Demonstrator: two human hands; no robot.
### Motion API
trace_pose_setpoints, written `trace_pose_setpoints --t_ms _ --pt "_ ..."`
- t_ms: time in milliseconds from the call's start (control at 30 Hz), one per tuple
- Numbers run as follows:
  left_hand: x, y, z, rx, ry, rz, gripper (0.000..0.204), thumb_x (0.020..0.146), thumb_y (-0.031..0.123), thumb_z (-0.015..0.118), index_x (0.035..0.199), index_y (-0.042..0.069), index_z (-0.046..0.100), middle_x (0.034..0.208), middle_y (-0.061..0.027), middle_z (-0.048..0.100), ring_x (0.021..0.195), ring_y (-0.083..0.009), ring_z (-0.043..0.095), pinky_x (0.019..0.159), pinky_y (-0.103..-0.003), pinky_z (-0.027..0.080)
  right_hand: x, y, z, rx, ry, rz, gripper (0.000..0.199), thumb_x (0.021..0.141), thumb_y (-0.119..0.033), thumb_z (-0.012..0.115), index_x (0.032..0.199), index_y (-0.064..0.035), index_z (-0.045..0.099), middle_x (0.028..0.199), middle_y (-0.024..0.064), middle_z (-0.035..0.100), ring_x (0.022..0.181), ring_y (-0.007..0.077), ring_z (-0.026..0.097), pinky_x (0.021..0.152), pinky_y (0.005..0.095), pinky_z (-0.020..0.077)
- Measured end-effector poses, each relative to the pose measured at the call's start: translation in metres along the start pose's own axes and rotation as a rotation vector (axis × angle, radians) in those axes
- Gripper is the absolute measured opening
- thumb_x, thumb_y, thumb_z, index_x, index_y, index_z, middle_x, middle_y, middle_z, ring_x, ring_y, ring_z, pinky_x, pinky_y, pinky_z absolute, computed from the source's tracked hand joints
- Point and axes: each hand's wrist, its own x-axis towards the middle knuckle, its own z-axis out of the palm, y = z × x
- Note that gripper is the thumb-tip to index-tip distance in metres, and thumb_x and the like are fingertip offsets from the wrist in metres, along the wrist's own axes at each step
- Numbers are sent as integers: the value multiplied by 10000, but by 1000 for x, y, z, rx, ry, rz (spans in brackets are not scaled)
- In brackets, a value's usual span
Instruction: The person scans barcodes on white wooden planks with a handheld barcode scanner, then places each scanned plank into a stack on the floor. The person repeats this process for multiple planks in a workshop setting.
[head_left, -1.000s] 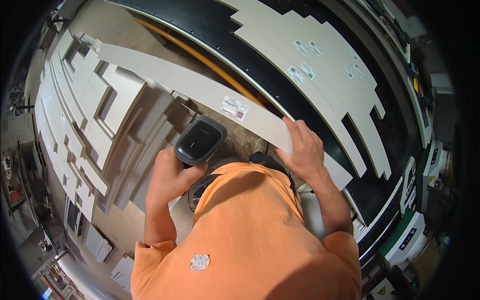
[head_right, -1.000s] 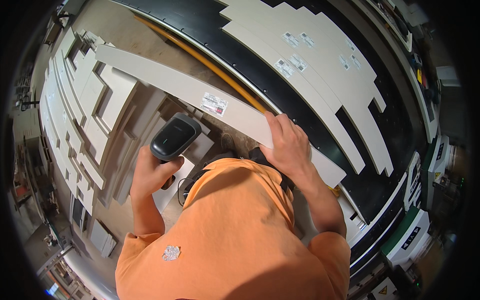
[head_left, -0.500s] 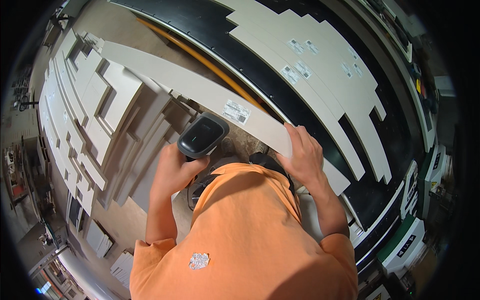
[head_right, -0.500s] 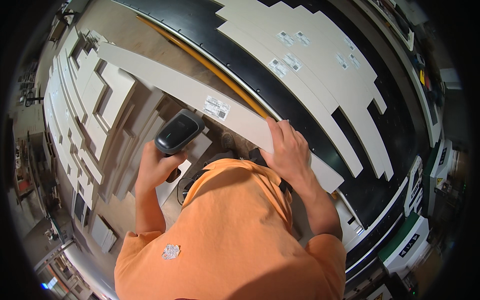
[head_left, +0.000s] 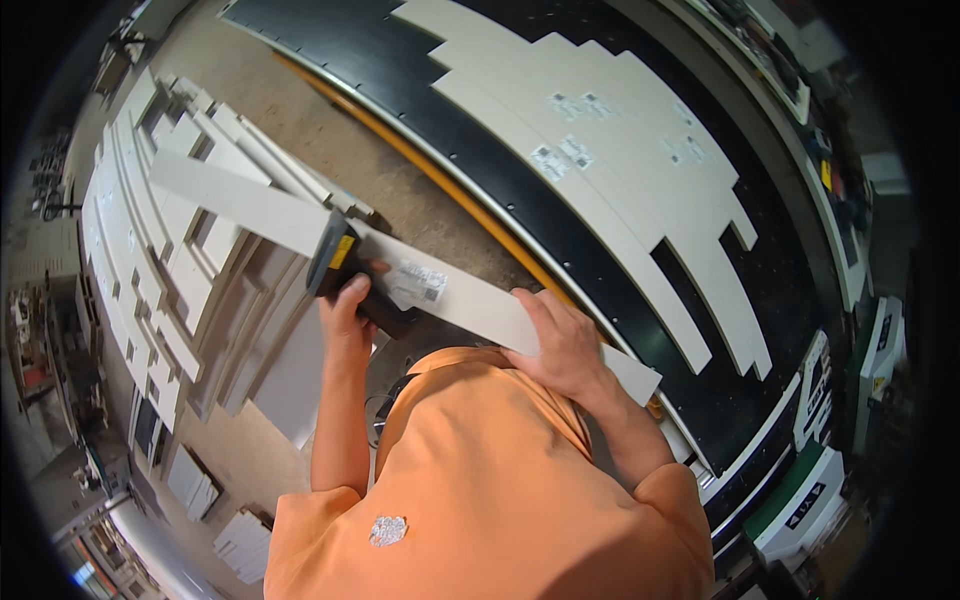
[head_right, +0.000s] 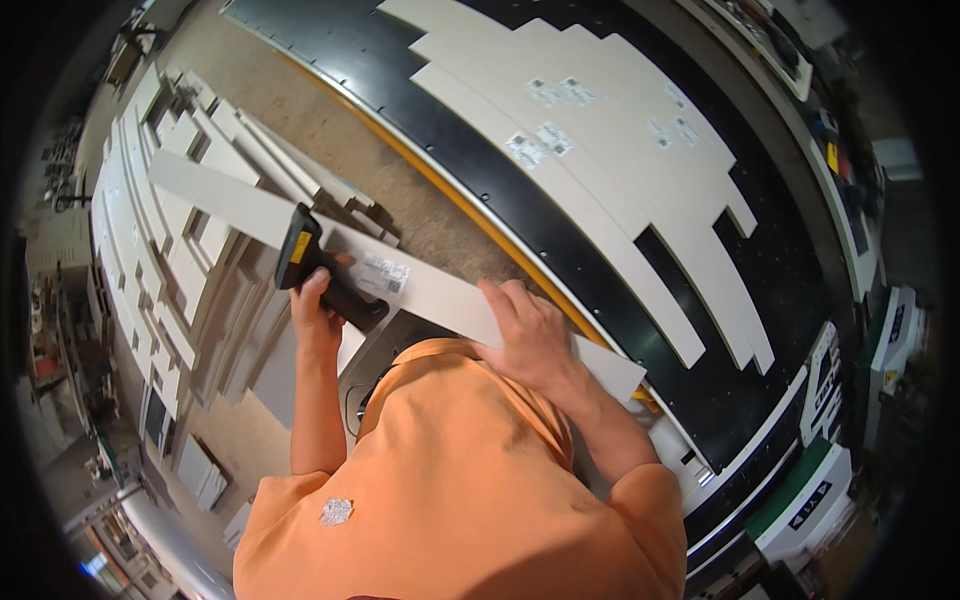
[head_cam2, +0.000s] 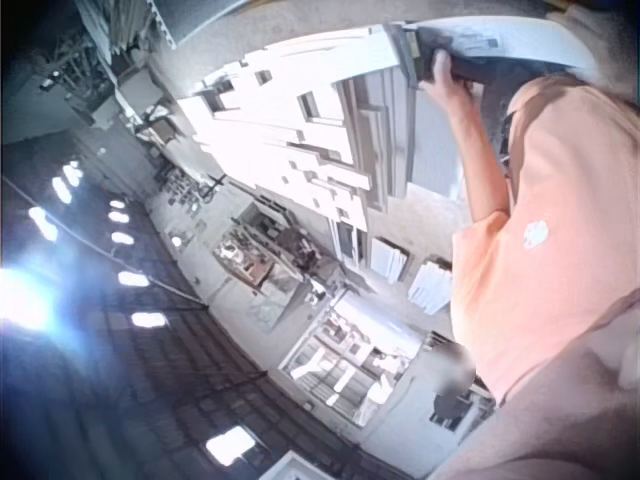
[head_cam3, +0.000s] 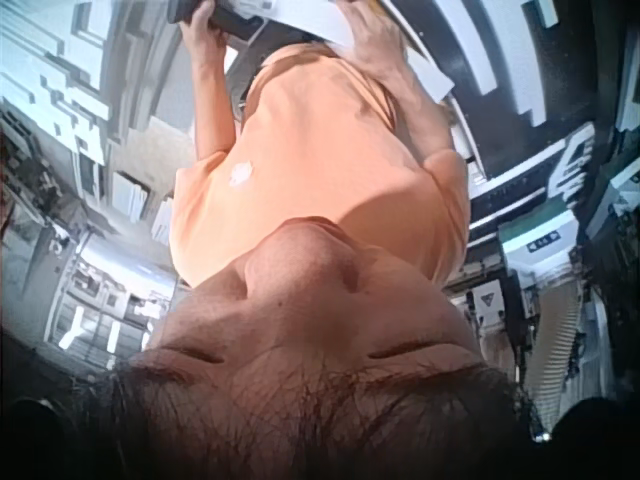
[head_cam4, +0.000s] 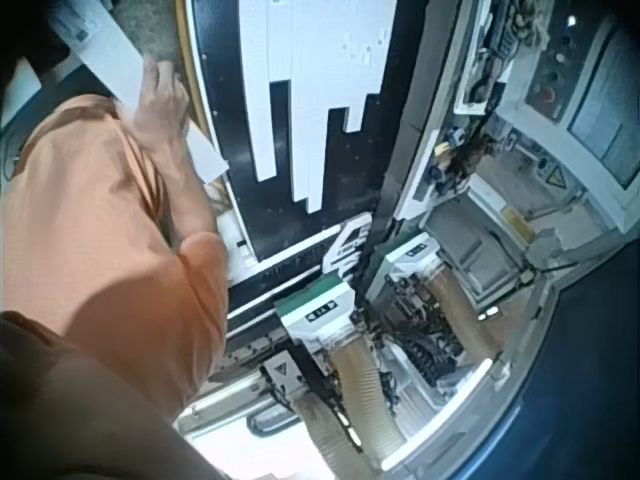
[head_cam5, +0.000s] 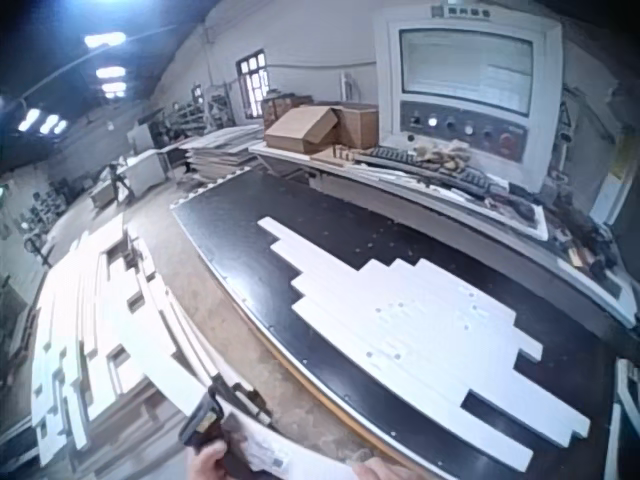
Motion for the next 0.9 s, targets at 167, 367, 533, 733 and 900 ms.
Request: trace_pose_setpoints --t_ms 167,367,533,733,900 --pt "21 -36 37 -116 31 83 411 874 288 688 1166 17 588 952 -91 678 796 -150 645 670 -287 564 -21 20 -6 -43 27 48 720 702 -311 857 1300 -32 571 1058 127 609 896 318 665 758 397 557" --pt "49 -72 84 -46 -124 33 339 893 265 692 1106 13 614 909 -66 661 782 -149 632 690 -296 537 -58 48 -19 -79 96 146 694 753 -330 833 1288 13 554 1119 147 604 964 336 643 827 415 547" --pt "70 -94 139 -57 -167 -25 304 902 224 689 1098 0 622 895 -67 657 774 -152 625 705 -296 514 -85 68 -32 -84 168 263 661 766 -292 813 1296 1 548 1191 139 574 1100 319 578 926 432 504" --pt "90 -110 169 75 -165 -21 330 883 255 716 1073 -7 655 879 -71 674 735 -142 608 647 -296 497 -102 91 -43 -145 283 331 467 774 -196 804 1151 4 614 1234 138 561 1135 332 544 969 443 472" --pt "112 -115 168 262 -114 -6 283 881 280 727 986 20 689 859 -29 655 705 -130 585 584 -294 456 -100 106 -53 -82 362 281 343 779 -165 799 1022 38 667 1194 175 589 1087 358 570 935 441 487"
